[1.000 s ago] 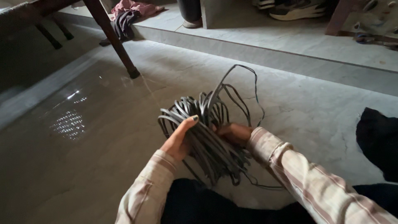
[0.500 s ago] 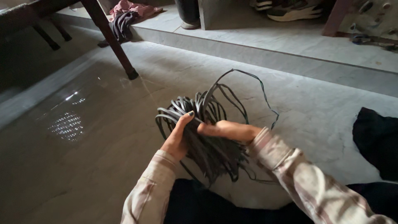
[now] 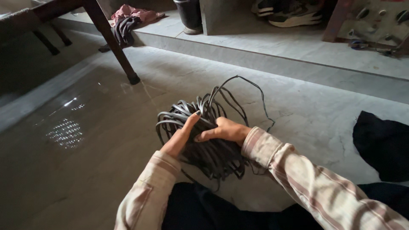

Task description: The person sits on the floor and coils a long, dark grey cable by hand. They pull the cable into loops and wrap it into a neat bundle, securing it with a blue tie at the end.

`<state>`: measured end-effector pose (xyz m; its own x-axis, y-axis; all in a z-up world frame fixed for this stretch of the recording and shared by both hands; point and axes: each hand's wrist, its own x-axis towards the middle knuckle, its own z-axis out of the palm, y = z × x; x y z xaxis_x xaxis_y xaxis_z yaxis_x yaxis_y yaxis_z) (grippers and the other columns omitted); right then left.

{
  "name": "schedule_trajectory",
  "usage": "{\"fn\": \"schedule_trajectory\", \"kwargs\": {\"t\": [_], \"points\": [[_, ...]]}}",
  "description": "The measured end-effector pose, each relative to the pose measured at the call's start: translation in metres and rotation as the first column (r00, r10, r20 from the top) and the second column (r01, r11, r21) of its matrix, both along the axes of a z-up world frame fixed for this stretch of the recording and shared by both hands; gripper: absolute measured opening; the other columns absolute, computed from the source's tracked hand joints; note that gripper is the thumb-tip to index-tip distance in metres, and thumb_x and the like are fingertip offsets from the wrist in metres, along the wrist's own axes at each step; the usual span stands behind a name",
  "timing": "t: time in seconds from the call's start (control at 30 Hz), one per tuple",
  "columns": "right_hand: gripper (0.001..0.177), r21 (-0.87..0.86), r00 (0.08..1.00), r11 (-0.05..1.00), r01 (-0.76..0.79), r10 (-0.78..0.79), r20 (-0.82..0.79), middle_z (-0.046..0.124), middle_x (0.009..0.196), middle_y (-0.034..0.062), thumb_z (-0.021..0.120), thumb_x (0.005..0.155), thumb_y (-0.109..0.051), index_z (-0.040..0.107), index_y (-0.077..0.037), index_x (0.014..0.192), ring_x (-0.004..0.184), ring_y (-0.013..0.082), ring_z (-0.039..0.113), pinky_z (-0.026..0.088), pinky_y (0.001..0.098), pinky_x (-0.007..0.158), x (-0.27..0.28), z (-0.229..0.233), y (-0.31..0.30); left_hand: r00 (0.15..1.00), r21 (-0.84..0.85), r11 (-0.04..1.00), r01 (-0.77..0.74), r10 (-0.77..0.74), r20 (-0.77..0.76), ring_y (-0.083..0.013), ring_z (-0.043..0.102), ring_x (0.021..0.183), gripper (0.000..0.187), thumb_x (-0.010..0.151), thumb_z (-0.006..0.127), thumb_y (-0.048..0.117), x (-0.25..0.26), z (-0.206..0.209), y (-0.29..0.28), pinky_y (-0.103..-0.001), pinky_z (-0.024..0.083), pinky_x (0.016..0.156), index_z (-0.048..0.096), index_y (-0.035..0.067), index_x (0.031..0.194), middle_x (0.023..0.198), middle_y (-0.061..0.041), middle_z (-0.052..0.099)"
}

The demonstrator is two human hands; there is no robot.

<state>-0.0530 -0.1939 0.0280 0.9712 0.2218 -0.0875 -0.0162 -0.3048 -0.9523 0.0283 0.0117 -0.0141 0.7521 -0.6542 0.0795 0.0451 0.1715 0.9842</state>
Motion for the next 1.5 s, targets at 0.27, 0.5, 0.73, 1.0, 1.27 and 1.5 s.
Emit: {"fn": "schedule_trajectory", "kwargs": {"t": [0.27, 0.5, 0.73, 1.0, 1.27, 1.5], "points": [[0.066, -0.173, 0.980, 0.969, 0.177, -0.190, -0.064, 0.072, 0.103, 0.0146, 0.086, 0.083, -0.040, 0.065, 0.014, 0.115, 0.093, 0.0162, 0.067, 0.056, 0.0335, 0.077, 0.014, -0.015, -0.007, 0.642, 0.704, 0.536, -0.466, -0.343, 0.686, -0.0468, 0.069, 0.089, 0.084, 0.094, 0.043, 0.009, 0.007, -0.005, 0.017, -0.050, 0.053, 0.086, 0.010, 0.044, 0.163, 0.091, -0.031, 0.068], [0.086, 0.132, 0.994, 0.985, 0.107, -0.110, 0.016, 0.074, 0.112, 0.0129, 0.091, 0.065, -0.045, 0.060, 0.005, 0.127, 0.099, 0.0199, 0.071, 0.057, 0.0334, 0.086, -0.009, 0.003, 0.028, 0.449, 0.495, 0.766, -0.412, -0.302, 0.841, -0.0486, 0.068, 0.090, 0.080, 0.097, 0.043, 0.009, 0.041, -0.026, 0.033, -0.051, 0.054, 0.083, 0.009, 0.041, 0.162, 0.097, -0.033, 0.067], [0.086, -0.331, 0.864, 0.798, 0.504, -0.455, 0.216, 0.075, 0.108, 0.0191, 0.092, 0.057, -0.053, 0.059, 0.001, 0.117, 0.099, 0.0308, 0.075, 0.058, 0.0390, 0.088, -0.042, 0.025, 0.078, 0.562, 0.691, 0.468, -0.551, -0.404, 0.722, -0.0452, 0.068, 0.084, 0.077, 0.101, 0.040, 0.014, 0.013, 0.007, 0.042, -0.050, 0.054, 0.077, 0.005, 0.045, 0.162, 0.090, -0.026, 0.068], [0.075, -0.319, 0.830, 0.769, 0.554, -0.486, 0.272, 0.075, 0.104, 0.0219, 0.090, 0.056, -0.048, 0.064, -0.001, 0.109, 0.098, 0.0357, 0.074, 0.057, 0.0427, 0.085, -0.049, 0.028, 0.070, 0.874, 0.709, 0.558, -0.431, 0.061, 0.483, -0.0311, 0.073, 0.075, 0.074, 0.104, 0.043, 0.059, -0.031, 0.080, 0.047, -0.039, 0.055, 0.078, 0.080, -0.001, 0.082, 0.070, -0.016, 0.074], [0.082, -0.247, 0.828, 0.792, 0.558, -0.510, 0.235, 0.073, 0.110, 0.0238, 0.090, 0.060, -0.043, 0.061, 0.002, 0.123, 0.105, 0.0360, 0.072, 0.056, 0.0412, 0.093, -0.050, 0.019, 0.071, 0.819, 0.664, 0.599, -0.448, -0.023, 0.574, -0.0249, 0.069, 0.071, 0.024, 0.080, 0.070, 0.020, -0.082, 0.116, 0.067, -0.037, 0.057, 0.071, 0.077, 0.001, 0.091, 0.073, -0.017, 0.072], [0.087, -0.202, 0.740, 0.755, 0.624, -0.487, 0.464, 0.067, 0.119, 0.0299, 0.096, 0.057, -0.038, 0.059, 0.008, 0.120, 0.111, 0.0424, 0.065, 0.052, 0.0451, 0.096, -0.046, 0.009, 0.063, 0.874, 0.633, 0.614, -0.471, 0.228, 0.429, -0.0144, 0.069, 0.071, 0.023, 0.076, 0.068, 0.007, -0.027, 0.076, 0.088, -0.031, 0.056, 0.070, 0.081, 0.005, 0.094, 0.080, -0.008, 0.079]]}}
